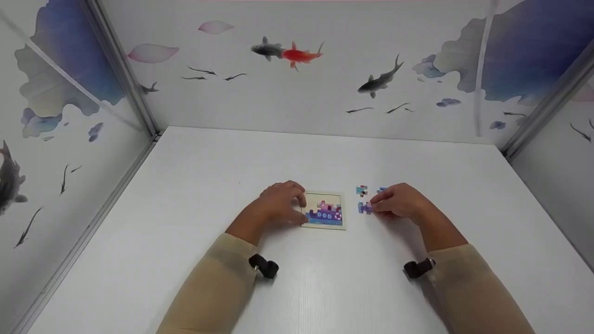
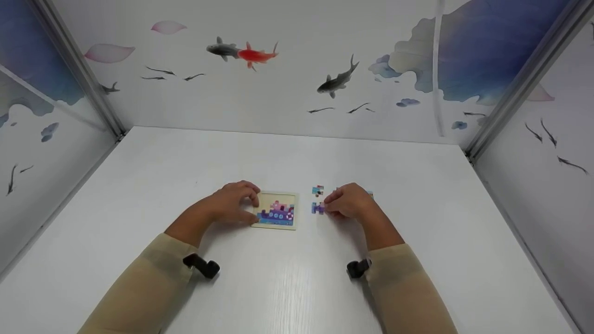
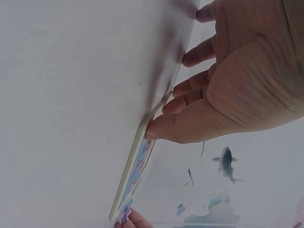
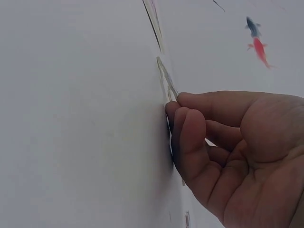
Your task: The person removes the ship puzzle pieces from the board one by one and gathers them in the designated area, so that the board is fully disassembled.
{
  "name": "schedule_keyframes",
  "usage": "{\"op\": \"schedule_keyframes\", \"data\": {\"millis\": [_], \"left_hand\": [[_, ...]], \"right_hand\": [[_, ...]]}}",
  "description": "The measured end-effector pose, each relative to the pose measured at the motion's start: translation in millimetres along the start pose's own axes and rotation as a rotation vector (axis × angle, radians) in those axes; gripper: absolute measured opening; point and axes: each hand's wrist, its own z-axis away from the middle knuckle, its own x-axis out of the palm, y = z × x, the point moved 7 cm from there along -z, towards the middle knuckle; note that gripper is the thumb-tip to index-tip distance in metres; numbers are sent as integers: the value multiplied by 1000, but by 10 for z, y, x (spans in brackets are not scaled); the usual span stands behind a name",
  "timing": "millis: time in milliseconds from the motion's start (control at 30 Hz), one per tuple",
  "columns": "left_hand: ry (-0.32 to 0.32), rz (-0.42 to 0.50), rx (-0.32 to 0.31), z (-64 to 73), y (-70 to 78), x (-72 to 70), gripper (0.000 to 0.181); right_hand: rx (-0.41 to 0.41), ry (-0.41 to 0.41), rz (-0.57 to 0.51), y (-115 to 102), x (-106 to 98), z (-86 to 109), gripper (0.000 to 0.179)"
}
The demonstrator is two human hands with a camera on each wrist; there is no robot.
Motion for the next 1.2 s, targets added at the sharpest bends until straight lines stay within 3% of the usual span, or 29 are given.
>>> {"op": "schedule_keyframes", "data": {"millis": [667,900,1067,1200], "left_hand": [[-10,9,22,21,27,-34,31],[-19,2,-8,0,11,-10,31],[-15,0,-16,-1,7,-5,29],[-16,6,-18,4,12,-11,28]], "right_hand": [[20,11,8,-60,14,8,25],[-28,15,-48,-237,108,39,27],[-110,-13,-55,-474,225,53,29],[-113,-32,-63,-664,312,58,29]]}}
